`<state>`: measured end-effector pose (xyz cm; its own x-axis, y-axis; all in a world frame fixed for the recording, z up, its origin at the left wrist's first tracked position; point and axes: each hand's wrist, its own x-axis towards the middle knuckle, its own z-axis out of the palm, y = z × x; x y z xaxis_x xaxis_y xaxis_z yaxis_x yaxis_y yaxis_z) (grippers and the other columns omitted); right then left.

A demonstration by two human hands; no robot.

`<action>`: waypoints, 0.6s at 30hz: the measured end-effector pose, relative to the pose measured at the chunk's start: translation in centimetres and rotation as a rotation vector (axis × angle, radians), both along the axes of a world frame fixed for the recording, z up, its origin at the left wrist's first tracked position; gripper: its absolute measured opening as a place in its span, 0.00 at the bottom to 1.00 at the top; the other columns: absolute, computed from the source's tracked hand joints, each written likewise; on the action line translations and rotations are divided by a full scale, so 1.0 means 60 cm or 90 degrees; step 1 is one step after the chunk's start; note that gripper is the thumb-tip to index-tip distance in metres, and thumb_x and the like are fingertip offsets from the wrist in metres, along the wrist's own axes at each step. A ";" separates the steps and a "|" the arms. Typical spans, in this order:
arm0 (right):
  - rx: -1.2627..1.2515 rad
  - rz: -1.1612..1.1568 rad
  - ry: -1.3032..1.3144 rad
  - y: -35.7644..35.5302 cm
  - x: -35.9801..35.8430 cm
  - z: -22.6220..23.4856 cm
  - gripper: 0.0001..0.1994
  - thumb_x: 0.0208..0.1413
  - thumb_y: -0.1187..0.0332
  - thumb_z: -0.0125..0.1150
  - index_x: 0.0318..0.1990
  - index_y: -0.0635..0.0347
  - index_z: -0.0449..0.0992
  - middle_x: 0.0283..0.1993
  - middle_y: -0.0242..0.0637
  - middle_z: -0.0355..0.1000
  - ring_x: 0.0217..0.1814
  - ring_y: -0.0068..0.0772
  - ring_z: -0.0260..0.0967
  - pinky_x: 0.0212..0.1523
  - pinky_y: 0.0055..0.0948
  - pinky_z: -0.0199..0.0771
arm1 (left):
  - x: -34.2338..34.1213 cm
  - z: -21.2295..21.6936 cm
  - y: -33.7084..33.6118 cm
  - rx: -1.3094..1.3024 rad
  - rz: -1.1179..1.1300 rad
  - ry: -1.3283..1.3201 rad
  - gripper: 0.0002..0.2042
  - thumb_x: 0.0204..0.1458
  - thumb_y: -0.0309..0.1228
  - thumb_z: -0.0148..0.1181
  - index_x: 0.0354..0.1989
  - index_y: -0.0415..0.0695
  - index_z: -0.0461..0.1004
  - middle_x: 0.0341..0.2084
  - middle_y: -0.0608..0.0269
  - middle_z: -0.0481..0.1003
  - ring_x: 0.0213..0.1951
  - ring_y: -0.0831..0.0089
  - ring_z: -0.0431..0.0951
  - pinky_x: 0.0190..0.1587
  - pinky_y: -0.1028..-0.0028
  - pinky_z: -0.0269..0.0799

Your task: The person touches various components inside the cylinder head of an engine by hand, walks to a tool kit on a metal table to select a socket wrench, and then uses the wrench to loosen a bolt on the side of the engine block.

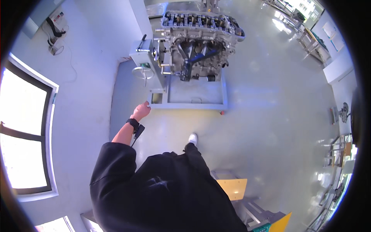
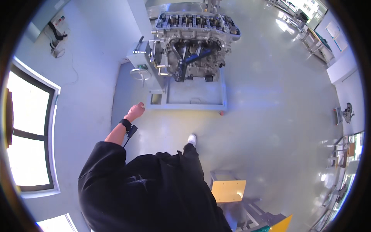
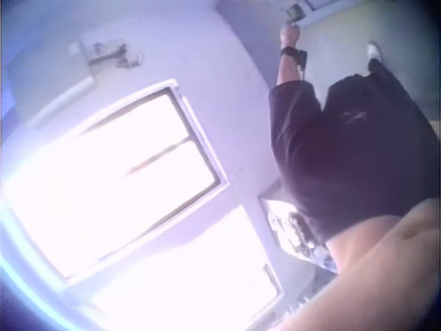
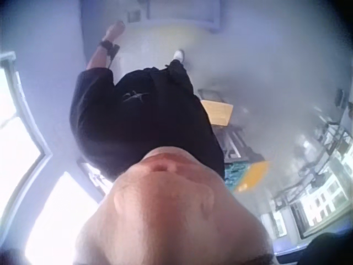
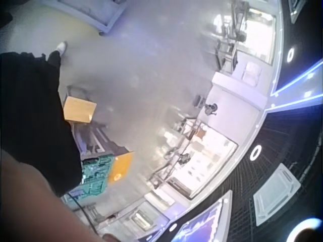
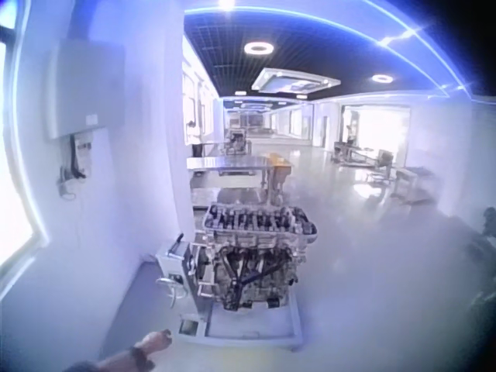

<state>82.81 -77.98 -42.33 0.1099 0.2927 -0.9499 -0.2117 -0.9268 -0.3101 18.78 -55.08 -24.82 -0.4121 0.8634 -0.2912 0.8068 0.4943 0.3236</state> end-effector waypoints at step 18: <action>0.479 0.251 -0.166 0.775 -0.494 0.132 0.15 0.62 0.61 0.50 0.48 0.61 0.73 0.39 0.36 0.76 0.36 0.25 0.72 0.35 0.24 0.69 | -0.433 0.063 0.524 0.138 -0.204 0.344 0.27 0.52 0.39 0.60 0.62 0.56 0.62 0.63 0.64 0.58 0.64 0.46 0.54 0.56 0.28 0.52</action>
<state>53.15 -31.49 -34.40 0.0551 0.8914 -0.4499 0.2429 -0.4490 -0.8599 -7.21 -23.65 -21.04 -0.1644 0.9833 0.0786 0.9797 0.1721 -0.1031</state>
